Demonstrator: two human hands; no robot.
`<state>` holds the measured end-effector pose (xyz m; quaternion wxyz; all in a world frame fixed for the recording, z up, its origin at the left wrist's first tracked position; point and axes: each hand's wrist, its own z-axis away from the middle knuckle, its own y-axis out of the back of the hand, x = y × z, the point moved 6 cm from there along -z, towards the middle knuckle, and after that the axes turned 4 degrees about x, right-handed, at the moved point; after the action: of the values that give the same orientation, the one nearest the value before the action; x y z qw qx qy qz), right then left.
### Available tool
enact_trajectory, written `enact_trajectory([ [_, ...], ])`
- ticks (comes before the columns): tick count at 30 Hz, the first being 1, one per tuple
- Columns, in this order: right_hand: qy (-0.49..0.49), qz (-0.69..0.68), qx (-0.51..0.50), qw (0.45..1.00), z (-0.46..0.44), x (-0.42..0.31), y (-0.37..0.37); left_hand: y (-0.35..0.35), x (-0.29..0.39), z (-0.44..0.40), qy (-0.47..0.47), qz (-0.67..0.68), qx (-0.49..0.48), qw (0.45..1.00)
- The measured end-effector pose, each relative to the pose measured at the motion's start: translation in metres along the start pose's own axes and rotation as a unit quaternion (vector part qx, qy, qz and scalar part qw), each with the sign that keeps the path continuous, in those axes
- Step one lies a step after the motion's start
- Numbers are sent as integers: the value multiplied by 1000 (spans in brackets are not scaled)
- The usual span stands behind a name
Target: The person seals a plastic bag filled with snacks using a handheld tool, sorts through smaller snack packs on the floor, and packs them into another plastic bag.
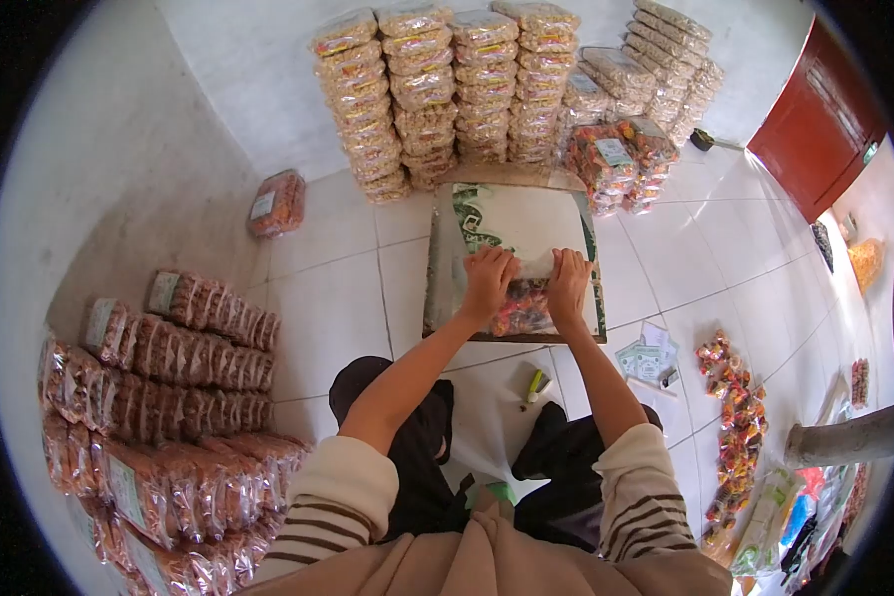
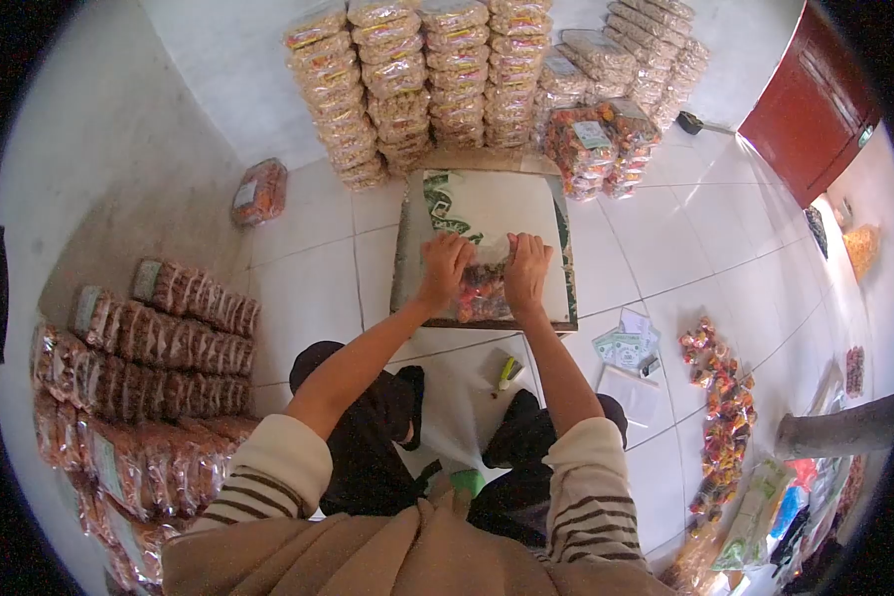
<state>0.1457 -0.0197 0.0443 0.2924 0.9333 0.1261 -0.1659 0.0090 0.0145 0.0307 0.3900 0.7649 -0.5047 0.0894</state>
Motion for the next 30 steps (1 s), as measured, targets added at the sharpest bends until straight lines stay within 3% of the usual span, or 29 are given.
enact_trajectory([
  [5, 26, 25, 25, 999, -9, 0, -1, -6, 34, -23, -33, -60, 21, 997],
  [7, 31, 24, 34, 999, -18, -4, -2, -19, 27, -33, 22, -62, 26, 997],
  [13, 9, 62, 36, 997, -21, -8, -10, -24, 26, -43, -20, -173, 37, 984],
  [14, -32, 14, 37, 999, -18, -6, -8, -24, 26, -41, -21, -172, 37, 984],
  [16, -73, -31, 39, 996, -18, 1, -5, -23, 26, -38, -6, -146, 45, 988],
  [19, -184, -135, -39, 973, -13, 21, -9, -28, 30, -37, 14, -127, 2, 992],
  [20, -183, -134, -37, 973, -13, 24, -7, -28, 33, -37, 13, -126, 3, 992],
  [22, -142, -81, -23, 986, -13, 23, -2, -28, 21, -33, 115, 57, -1, 992],
  [26, -143, -72, -1, 987, -16, 19, 0, -26, 11, -29, 72, 166, -50, 982],
  [30, -135, -91, -77, 984, -20, 23, -1, -24, 8, -35, 73, 219, -131, 964],
])
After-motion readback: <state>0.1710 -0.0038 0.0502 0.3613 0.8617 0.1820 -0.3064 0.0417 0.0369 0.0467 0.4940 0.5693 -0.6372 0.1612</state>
